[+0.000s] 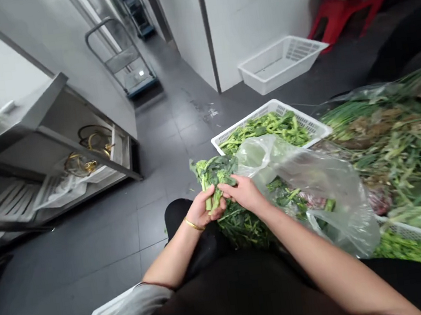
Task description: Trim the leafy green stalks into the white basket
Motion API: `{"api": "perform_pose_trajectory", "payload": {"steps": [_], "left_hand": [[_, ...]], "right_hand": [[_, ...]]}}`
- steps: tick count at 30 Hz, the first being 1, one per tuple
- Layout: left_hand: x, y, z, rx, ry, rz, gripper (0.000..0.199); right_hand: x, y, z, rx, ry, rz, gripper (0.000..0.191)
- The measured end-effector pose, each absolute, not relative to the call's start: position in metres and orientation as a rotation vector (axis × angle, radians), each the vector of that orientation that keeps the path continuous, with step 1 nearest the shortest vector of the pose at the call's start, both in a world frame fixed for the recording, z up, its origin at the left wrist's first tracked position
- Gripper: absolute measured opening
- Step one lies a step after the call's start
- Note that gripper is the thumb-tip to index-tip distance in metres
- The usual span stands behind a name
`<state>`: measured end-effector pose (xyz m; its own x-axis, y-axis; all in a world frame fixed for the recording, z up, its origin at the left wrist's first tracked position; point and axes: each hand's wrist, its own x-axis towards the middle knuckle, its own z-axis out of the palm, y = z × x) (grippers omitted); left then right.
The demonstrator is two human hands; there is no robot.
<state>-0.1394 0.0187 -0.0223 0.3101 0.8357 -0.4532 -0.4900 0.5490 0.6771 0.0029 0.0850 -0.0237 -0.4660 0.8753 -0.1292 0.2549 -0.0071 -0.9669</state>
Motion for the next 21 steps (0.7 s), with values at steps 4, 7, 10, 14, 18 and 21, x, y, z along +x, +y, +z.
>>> {"api": "perform_pose_trajectory", "payload": {"steps": [4,7,10,14,18,21], "left_hand": [[-0.133,0.010,-0.027,0.408,1.069,1.331,0.041],[-0.143,0.014,-0.027,0.257,1.051,1.468,0.041],[-0.155,0.016,-0.025,0.217,1.028,1.453,0.039],[-0.156,0.013,-0.022,0.382,1.106,1.431,0.031],[-0.151,0.014,-0.020,0.545,1.274,1.465,0.028],[-0.153,0.015,-0.022,0.621,1.312,1.397,0.027]], "right_hand": [[-0.005,0.059,-0.031,-1.052,-2.132,0.718,0.023],[0.004,0.033,-0.029,-0.642,-2.433,0.514,0.022],[0.009,0.026,-0.021,-0.587,-2.539,0.735,0.023],[-0.006,0.049,-0.012,-1.096,-2.167,1.258,0.038],[-0.021,0.066,-0.015,-1.193,-1.806,1.447,0.051],[-0.019,0.068,-0.025,-1.233,-1.770,1.376,0.051]]}}
